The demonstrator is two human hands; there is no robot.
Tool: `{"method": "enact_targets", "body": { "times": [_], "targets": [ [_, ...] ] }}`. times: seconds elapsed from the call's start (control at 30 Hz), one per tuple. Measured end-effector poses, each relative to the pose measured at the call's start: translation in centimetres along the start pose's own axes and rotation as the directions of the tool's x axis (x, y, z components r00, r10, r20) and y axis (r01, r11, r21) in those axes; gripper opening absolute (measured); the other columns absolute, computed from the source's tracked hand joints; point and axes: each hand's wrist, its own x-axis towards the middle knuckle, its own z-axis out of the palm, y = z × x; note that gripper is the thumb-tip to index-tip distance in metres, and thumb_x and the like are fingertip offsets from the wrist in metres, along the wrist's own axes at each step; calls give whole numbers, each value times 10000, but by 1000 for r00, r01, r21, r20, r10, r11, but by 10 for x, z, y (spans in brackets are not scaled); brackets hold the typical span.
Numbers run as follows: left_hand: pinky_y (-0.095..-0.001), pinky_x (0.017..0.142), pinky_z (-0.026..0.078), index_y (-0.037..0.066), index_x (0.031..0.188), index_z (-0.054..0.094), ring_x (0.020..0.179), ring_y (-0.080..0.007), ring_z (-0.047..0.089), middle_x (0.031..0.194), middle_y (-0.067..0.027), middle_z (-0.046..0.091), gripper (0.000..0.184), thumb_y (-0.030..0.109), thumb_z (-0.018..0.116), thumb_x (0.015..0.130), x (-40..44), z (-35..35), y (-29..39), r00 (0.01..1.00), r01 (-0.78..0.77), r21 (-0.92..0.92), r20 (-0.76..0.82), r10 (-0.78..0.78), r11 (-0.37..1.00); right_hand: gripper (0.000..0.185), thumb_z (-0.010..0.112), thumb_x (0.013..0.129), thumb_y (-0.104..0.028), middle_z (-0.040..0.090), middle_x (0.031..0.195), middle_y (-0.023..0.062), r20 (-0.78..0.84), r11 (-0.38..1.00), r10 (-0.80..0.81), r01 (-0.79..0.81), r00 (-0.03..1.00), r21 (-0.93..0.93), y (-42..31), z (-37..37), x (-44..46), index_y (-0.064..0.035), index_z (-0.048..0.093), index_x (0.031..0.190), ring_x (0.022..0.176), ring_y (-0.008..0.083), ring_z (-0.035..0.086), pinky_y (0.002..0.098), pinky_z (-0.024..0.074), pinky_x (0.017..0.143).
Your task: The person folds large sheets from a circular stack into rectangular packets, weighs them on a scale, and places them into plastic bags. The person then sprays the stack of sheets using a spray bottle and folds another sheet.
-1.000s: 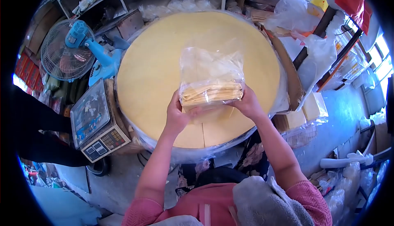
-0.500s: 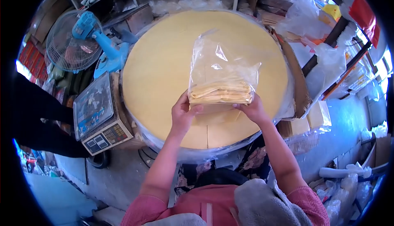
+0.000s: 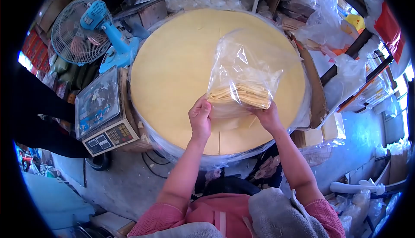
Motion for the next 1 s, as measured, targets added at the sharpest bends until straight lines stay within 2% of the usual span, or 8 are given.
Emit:
{"method": "enact_targets", "body": {
  "times": [0.1,0.3,0.4,0.5,0.53,0.73,0.83,1.0],
  "targets": [
    [-205,824,427,-64,1185,540,912,-91,559,1038,-66,623,448,213,662,855,1,17,4,994,-96,35,-43,98,995,387,687,787,-12,628,1068,65,-23,999,-20,19,1000,-39,1,1,-1,3,542,1146,971,146,583,295,490,839],
    [-211,840,427,-54,1179,538,927,-102,563,1053,-87,619,387,134,646,858,-2,8,3,996,-82,70,-22,83,994,431,727,763,-52,634,1063,72,-16,998,-35,34,999,-58,9,0,1,2,545,1150,978,154,583,300,483,846],
    [-211,847,420,-41,1136,543,923,-93,558,1034,-73,613,343,139,641,860,5,-1,11,995,59,-52,88,-54,997,437,733,756,-56,637,1067,78,-13,995,-48,47,999,-83,9,0,1,3,549,1148,984,156,585,298,481,848],
    [-213,833,421,-20,1082,546,899,-83,553,1001,-54,608,311,165,650,855,5,17,18,993,78,-160,97,-63,984,430,731,756,-52,637,1075,82,-18,992,-50,47,999,-120,13,0,2,2,552,1144,988,157,586,296,478,854],
    [-228,788,448,43,1000,528,864,-99,570,953,-20,600,320,281,670,840,6,24,21,996,76,-59,47,-73,995,427,730,757,-51,636,1078,83,-21,990,-46,42,999,-137,14,-2,1,2,553,1142,990,157,586,295,477,856],
    [-203,731,445,15,1013,543,768,-80,548,869,-20,586,295,139,707,802,11,21,14,1000,3,35,16,-4,999,429,733,754,-47,635,1081,82,-8,993,-12,11,1000,-121,1,4,0,0,554,1141,993,154,587,293,469,877],
    [-261,853,448,-14,1015,551,912,-132,566,1020,-101,608,284,73,707,794,13,16,8,997,-69,-5,30,69,998,430,735,751,-45,635,1080,80,-5,979,-111,108,994,-175,1,5,1,2,555,1139,994,153,588,292,468,880],
    [-256,851,458,-24,1075,535,919,-128,570,1025,-99,598,313,33,675,801,10,14,6,998,-68,-68,-8,68,995,441,740,745,-47,635,1085,75,24,985,-75,78,997,-152,4,1,3,4,554,1142,996,152,587,290,466,878]
  ]
}}
